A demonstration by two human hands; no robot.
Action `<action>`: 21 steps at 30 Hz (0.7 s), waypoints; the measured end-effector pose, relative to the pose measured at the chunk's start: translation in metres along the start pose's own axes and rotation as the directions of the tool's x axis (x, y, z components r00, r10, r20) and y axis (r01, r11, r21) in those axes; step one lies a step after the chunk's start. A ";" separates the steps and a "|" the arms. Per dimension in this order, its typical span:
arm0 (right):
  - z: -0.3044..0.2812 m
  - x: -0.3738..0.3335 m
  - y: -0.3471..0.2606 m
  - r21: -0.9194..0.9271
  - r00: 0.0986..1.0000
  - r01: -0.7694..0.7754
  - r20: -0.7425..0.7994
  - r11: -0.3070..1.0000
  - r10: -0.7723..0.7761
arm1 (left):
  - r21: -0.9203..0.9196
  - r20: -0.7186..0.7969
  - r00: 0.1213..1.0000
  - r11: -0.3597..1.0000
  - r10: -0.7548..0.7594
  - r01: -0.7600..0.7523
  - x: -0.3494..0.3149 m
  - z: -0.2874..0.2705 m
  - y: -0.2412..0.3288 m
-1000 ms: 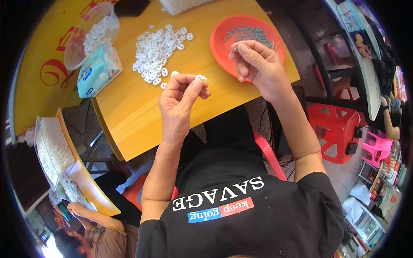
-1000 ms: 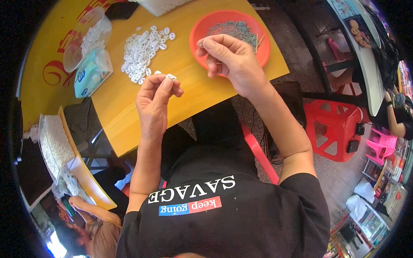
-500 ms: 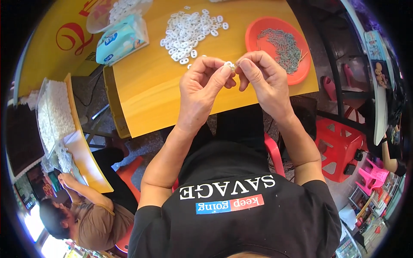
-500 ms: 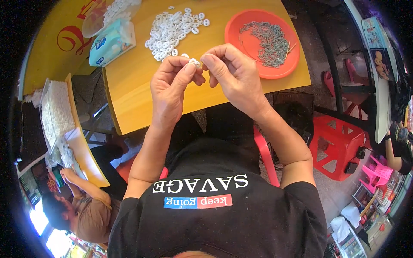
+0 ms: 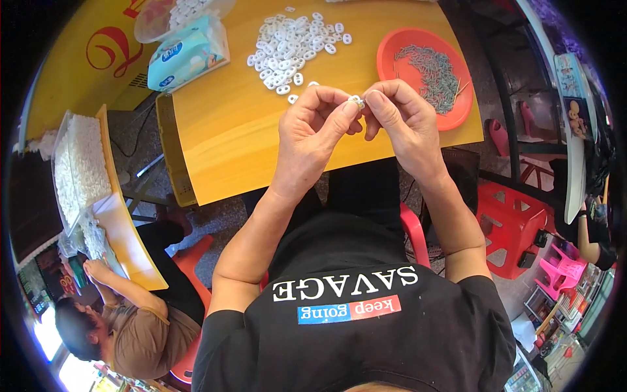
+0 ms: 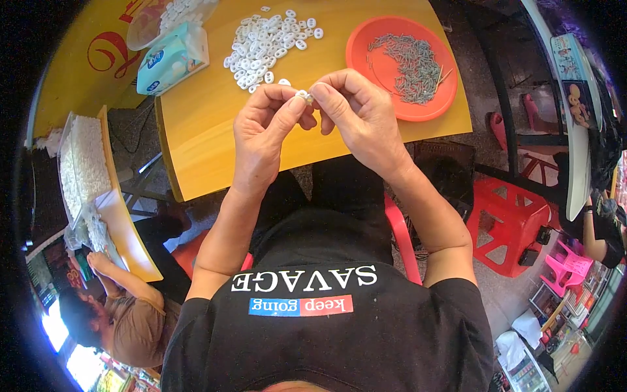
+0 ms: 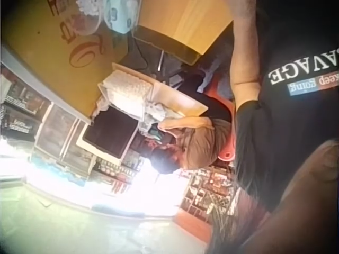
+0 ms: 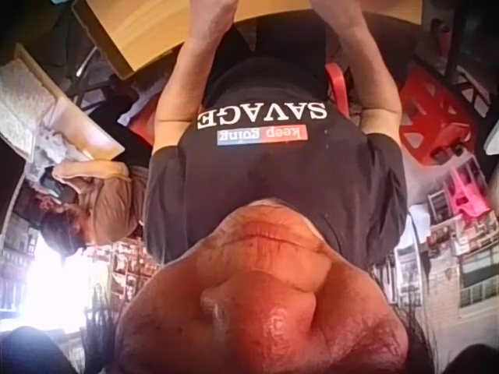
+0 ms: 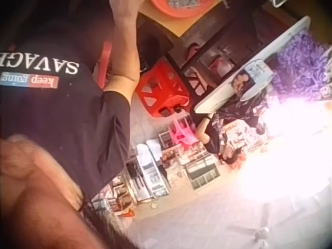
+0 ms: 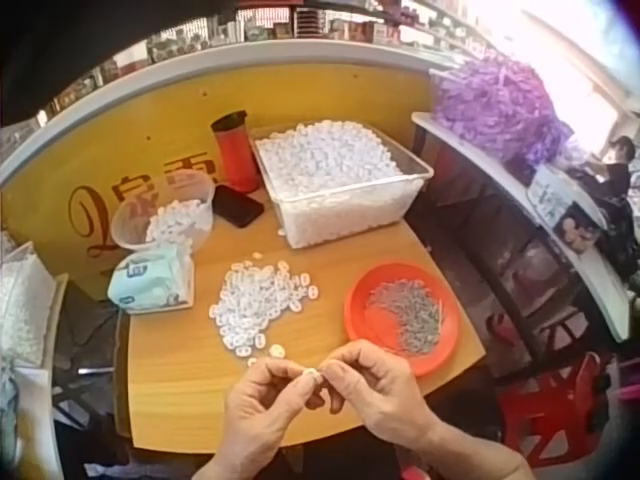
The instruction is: Assembling small white plastic components by inserting metal pins into them.
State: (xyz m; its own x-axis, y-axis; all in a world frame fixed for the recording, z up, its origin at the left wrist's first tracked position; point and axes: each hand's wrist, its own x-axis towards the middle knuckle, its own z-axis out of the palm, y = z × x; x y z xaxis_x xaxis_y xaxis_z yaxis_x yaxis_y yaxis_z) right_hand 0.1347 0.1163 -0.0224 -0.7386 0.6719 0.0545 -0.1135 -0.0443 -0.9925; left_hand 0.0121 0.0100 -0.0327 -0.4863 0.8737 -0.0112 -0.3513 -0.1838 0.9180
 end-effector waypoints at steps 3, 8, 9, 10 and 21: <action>0.001 0.000 0.000 -0.046 0.999 0.034 -0.015 0.998 -0.035 | -0.002 -0.004 1.000 1.000 0.005 -0.005 0.000 0.000 0.000; 0.001 0.000 0.000 -0.063 0.999 0.033 -0.001 0.997 -0.033 | 0.011 -0.008 1.000 1.000 0.016 -0.016 -0.001 0.001 -0.001; 0.001 0.000 -0.001 -0.058 1.000 0.012 0.022 0.998 -0.011 | 0.015 -0.013 1.000 1.000 0.018 -0.018 -0.001 0.001 0.000; 0.001 -0.001 -0.002 -0.059 1.000 0.012 0.022 0.998 -0.011 | 0.019 -0.016 1.000 1.000 0.020 -0.020 -0.001 0.001 0.000; 0.013 0.001 0.008 -0.035 0.993 0.110 -0.035 0.993 -0.111 | 0.118 -0.070 0.994 0.990 0.086 -0.078 -0.004 0.004 0.000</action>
State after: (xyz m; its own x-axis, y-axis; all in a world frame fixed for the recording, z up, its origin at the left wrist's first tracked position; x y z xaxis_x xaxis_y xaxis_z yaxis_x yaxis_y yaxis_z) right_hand 0.1243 0.1072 -0.0285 -0.6977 0.6982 0.1604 -0.1702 0.0560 -0.9838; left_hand 0.0175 0.0084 -0.0314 -0.5696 0.8209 0.0405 -0.2154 -0.1966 0.9565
